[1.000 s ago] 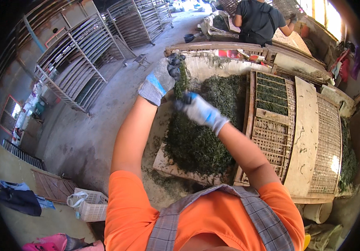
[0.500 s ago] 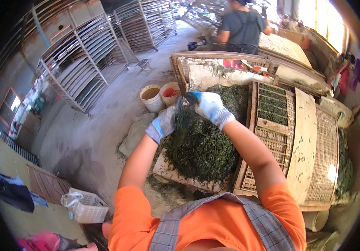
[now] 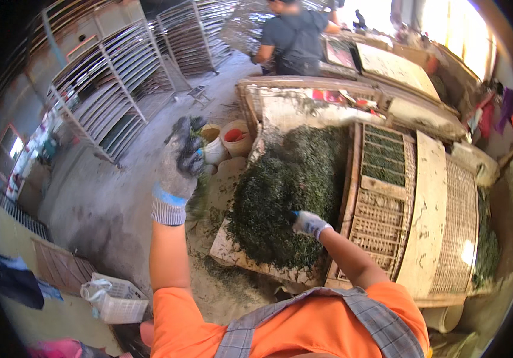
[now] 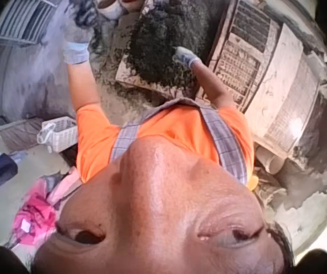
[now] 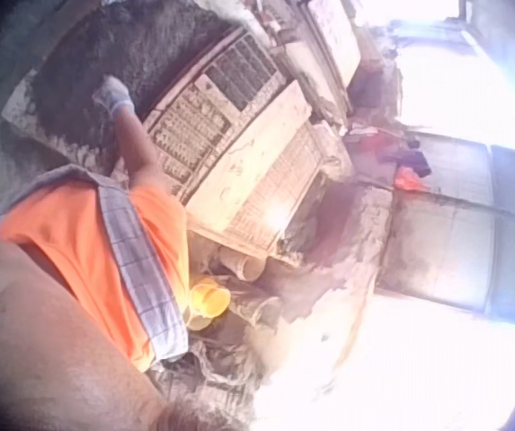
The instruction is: The person picks up clumps of green leaves from a large pile and spreads them across the sections of a wooden frame.
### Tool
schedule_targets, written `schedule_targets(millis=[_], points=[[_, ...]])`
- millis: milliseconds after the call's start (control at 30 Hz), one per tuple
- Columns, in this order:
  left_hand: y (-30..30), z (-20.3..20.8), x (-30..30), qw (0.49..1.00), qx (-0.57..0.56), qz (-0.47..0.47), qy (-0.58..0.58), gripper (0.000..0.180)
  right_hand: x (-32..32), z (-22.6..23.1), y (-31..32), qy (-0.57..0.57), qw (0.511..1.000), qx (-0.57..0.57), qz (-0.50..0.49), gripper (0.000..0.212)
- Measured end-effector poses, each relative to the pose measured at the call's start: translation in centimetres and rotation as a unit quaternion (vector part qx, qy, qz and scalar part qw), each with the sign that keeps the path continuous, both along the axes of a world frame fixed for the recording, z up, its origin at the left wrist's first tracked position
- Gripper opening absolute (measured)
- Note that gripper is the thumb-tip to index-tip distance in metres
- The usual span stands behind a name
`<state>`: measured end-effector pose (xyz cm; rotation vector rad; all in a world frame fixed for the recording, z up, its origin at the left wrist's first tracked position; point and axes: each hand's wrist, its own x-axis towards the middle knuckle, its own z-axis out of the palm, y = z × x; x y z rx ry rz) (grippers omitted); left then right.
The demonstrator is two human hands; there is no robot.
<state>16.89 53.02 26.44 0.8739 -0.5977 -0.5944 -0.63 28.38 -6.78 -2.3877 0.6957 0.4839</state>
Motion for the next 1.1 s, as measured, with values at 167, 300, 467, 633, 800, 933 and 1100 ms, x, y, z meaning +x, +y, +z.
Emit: schedule_targets(millis=[167, 300, 467, 633, 800, 933, 1100], points=[[-4.8, -3.0, -6.4, 0.979, 0.205, -0.004, 0.023, 0.035, -5.4, 16.2, 1.8, -0.413, 0.886, -0.101, -0.183, 0.046], [-12.9, -9.2, -15.7, 0.956, 0.209, -0.194, 0.073, 0.04, -12.8, 17.6, -0.6, -0.449, 0.743, 0.49, -0.073, 0.04], [-23.7, -14.3, -29.5, 0.905, 0.099, -0.397, -0.118, 0.028, -25.1, 16.9, -6.3, -0.477, 0.516, 0.686, -0.188, 0.086], [-30.0, -15.4, -41.1, 0.824, 0.24, -0.503, 0.103, 0.015, -38.1, 14.4, -15.8, -0.589, 0.56, 0.538, -0.223, 0.067], [-33.9, -23.7, -42.7, 0.776, 0.333, -0.529, 0.082, 0.012, -45.7, 5.2, -23.4, -0.45, 0.476, 0.648, -0.388, 0.036], [-34.8, -21.9, -31.7, 0.726, 0.337, -0.592, -0.097, 0.027, -39.3, 4.1, -23.3, -0.482, 0.46, 0.616, -0.421, 0.03], [-36.2, -19.4, -17.1, 0.675, 0.507, -0.448, -0.294, 0.029, -28.1, 2.5, -24.5, -0.47, 0.495, 0.511, -0.522, 0.033]])
